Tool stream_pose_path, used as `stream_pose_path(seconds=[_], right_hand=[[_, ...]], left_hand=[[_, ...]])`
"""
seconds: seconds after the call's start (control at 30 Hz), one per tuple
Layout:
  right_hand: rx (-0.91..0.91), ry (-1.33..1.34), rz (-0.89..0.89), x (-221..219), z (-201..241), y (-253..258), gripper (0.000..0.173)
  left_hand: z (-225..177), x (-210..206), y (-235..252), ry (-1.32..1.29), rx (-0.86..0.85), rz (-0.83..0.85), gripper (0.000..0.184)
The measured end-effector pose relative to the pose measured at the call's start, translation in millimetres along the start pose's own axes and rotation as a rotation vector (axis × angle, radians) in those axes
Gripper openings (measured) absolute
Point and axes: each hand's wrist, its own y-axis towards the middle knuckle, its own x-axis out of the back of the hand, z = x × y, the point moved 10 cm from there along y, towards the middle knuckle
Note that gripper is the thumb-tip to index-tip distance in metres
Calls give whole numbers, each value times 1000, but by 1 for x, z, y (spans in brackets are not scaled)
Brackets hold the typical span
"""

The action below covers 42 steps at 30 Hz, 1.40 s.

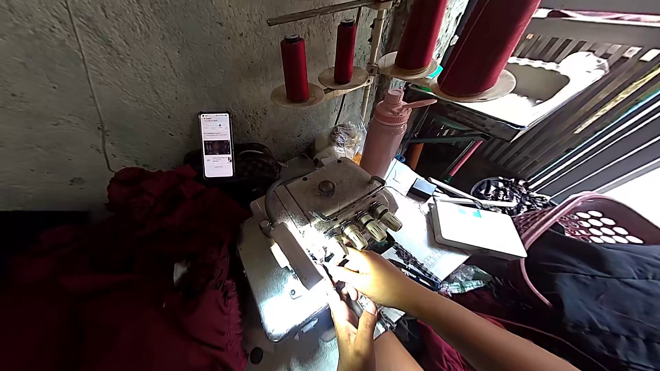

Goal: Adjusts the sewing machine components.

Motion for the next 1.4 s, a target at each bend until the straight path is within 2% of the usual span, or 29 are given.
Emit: stream_pose_path(seconds=[0.2, 0.47, 0.57, 0.6, 0.67, 0.73, 0.8, 0.83, 0.9, 0.97, 1.13, 1.2, 1.27, 1.33, 1.4], right_hand=[[46, 65, -29, -2, -1, 0, 22], [71, 190, -28, -4, -8, -2, 17], [77, 226, -27, -4, -10, -5, 17], [78, 245, -30, -4, -10, -7, 16], [100, 310, -29, -4, -11, -11, 13], [128, 377, -25, -3, -11, -16, 11], [142, 413, -24, -6, -12, -23, 10], [151, 420, -23, -8, -11, -25, 11], [175, 418, -30, -10, -8, -28, 11], [194, 421, -34, -11, -5, -30, 11], [252, 400, -38, -15, -4, -37, 17], [406, 286, -231, -1, -5, -49, 23], [570, 50, -625, 34, -12, -76, 26], [600, -116, -936, 74, -27, -99, 25], [576, -127, -1114, 98, -42, -110, 23]], left_hand=[[1, 2, 0, -24, -27, 6, 108], [2, 3, 1, 1, -29, 15, 119], [1, 0, -12, 112, 76, 90, 126], [0, -2, -23, 184, 150, 148, 121], [-20, -2, -43, 393, 172, 304, 93], [-69, 17, -40, 765, -116, 246, 51], [-120, 34, -25, 1119, -421, 63, 25], [-134, 37, -13, 1265, -529, -6, 19], [-140, 30, 10, 1494, -696, -93, 22], [-129, 20, 25, 1654, -758, -109, 30], [-121, 20, 31, 1663, -793, -141, 30], [-120, 24, 30, 1630, -764, -137, 32], [-121, 29, 30, 1597, -724, -126, 34], [-123, 32, 32, 1572, -708, -129, 34], [-121, 36, 31, 1560, -701, -135, 34]])
